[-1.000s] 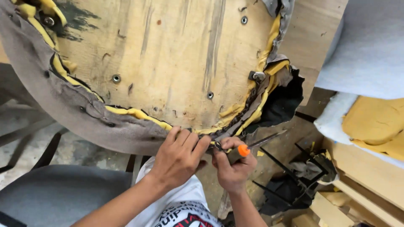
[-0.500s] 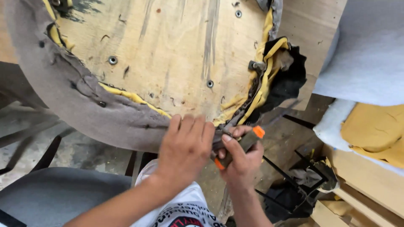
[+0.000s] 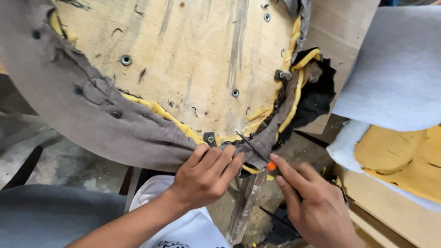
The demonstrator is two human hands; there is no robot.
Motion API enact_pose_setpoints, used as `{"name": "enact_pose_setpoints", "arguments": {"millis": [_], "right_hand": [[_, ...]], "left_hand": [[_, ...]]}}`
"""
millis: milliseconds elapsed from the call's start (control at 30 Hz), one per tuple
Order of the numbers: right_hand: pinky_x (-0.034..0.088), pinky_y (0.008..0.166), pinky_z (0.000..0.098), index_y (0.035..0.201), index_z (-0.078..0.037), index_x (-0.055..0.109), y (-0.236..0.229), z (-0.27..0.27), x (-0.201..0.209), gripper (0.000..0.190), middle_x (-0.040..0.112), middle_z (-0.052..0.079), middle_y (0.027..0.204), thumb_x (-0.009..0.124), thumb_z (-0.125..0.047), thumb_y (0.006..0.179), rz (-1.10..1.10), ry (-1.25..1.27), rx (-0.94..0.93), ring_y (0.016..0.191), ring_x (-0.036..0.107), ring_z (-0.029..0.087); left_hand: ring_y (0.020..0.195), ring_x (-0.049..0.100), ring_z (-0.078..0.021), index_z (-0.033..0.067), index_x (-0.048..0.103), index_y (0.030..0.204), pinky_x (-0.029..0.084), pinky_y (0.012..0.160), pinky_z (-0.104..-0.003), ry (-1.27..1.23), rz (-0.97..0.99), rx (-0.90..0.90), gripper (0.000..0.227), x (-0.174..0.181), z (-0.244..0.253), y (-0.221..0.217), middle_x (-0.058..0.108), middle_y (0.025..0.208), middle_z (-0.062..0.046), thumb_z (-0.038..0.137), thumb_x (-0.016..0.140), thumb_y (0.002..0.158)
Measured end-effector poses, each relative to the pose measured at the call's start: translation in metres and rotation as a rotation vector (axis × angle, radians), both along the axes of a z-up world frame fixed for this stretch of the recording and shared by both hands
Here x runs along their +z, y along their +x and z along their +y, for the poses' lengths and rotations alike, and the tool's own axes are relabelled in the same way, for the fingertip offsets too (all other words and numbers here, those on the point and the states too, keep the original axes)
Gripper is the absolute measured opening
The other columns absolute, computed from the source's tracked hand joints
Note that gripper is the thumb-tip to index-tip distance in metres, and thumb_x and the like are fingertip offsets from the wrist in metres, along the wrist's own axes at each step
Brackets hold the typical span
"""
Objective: Removing staples and old fabric from a chair seat using a screwdriver as a pry tool.
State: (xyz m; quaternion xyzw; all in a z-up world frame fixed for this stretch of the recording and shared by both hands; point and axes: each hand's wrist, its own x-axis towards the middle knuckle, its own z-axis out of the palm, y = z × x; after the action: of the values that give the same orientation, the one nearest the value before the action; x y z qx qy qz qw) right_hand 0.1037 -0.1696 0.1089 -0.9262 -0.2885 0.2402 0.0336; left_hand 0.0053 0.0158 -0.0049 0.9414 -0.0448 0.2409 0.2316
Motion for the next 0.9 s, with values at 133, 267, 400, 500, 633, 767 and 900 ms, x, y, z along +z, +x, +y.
{"name": "enact_pose_setpoints", "arguments": {"millis": [133,267,400,500,633,767,900], "right_hand": [[0.049,0.055,0.0270,0.133,-0.027,0.065,0.006,-0.015,0.000,0.044,0.060,-0.003,0.067,0.059,-0.026,0.090,0.176,-0.016,0.010,0.056,0.064,0.013],[0.051,0.048,0.0250,0.133,-0.035,0.064,0.007,-0.029,-0.002,0.047,0.065,-0.008,0.062,0.060,-0.032,0.087,0.224,-0.090,0.001,0.046,0.066,0.009],[0.047,0.035,0.0334,0.137,-0.040,0.060,0.003,-0.006,0.008,0.051,0.061,-0.011,0.067,0.059,-0.036,0.086,0.031,-0.308,0.161,0.040,0.062,0.018],[0.045,0.037,0.0304,0.138,-0.031,0.060,0.004,-0.002,0.004,0.052,0.056,-0.010,0.065,0.064,-0.034,0.087,-0.119,-0.203,0.391,0.048,0.058,0.013],[0.046,0.036,0.0298,0.138,-0.034,0.059,-0.001,-0.003,0.002,0.050,0.062,-0.012,0.071,0.059,-0.032,0.088,0.031,-0.168,0.183,0.046,0.062,0.011],[0.046,0.039,0.0275,0.135,-0.031,0.063,-0.004,0.005,0.003,0.046,0.064,-0.011,0.072,0.060,-0.029,0.089,0.006,-0.108,0.155,0.049,0.062,0.010],[0.048,0.036,0.0267,0.138,-0.034,0.060,0.004,0.006,0.007,0.051,0.059,-0.011,0.063,0.060,-0.032,0.087,0.079,-0.166,0.191,0.044,0.056,0.008]], "left_hand": [[0.068,0.053,-0.0178,0.0052,0.073,0.095,0.044,0.069,-0.032,-0.122,-0.121,-0.018,0.013,-0.004,0.003,0.001,0.067,0.091,-0.008,0.009,0.062,0.099],[0.061,0.053,-0.0173,0.0011,0.073,0.082,0.048,0.065,-0.034,-0.248,-0.180,-0.012,0.011,-0.005,0.001,0.004,0.067,0.081,-0.010,0.002,0.074,0.093],[0.070,0.060,-0.0187,0.0068,0.076,0.092,0.045,0.086,-0.037,-0.207,-0.070,0.022,0.011,-0.004,-0.004,-0.005,0.071,0.086,-0.005,0.008,0.066,0.098],[0.092,0.070,-0.0193,0.0191,0.076,0.103,0.029,0.110,-0.043,-0.098,0.067,0.119,0.007,-0.002,-0.003,-0.011,0.072,0.090,0.004,0.016,0.070,0.102],[0.076,0.062,-0.0155,0.0125,0.075,0.102,0.041,0.080,-0.035,-0.108,-0.007,0.058,0.010,-0.004,0.008,-0.008,0.073,0.092,-0.001,0.013,0.065,0.099],[0.064,0.056,-0.0149,0.0068,0.077,0.097,0.040,0.062,-0.030,-0.149,-0.136,-0.030,0.009,-0.008,0.015,-0.006,0.071,0.092,-0.004,0.010,0.069,0.097],[0.062,0.055,-0.0117,0.0089,0.078,0.093,0.034,0.061,-0.027,-0.151,-0.178,-0.013,0.013,-0.011,0.015,-0.005,0.071,0.089,-0.003,0.012,0.066,0.098]]}}
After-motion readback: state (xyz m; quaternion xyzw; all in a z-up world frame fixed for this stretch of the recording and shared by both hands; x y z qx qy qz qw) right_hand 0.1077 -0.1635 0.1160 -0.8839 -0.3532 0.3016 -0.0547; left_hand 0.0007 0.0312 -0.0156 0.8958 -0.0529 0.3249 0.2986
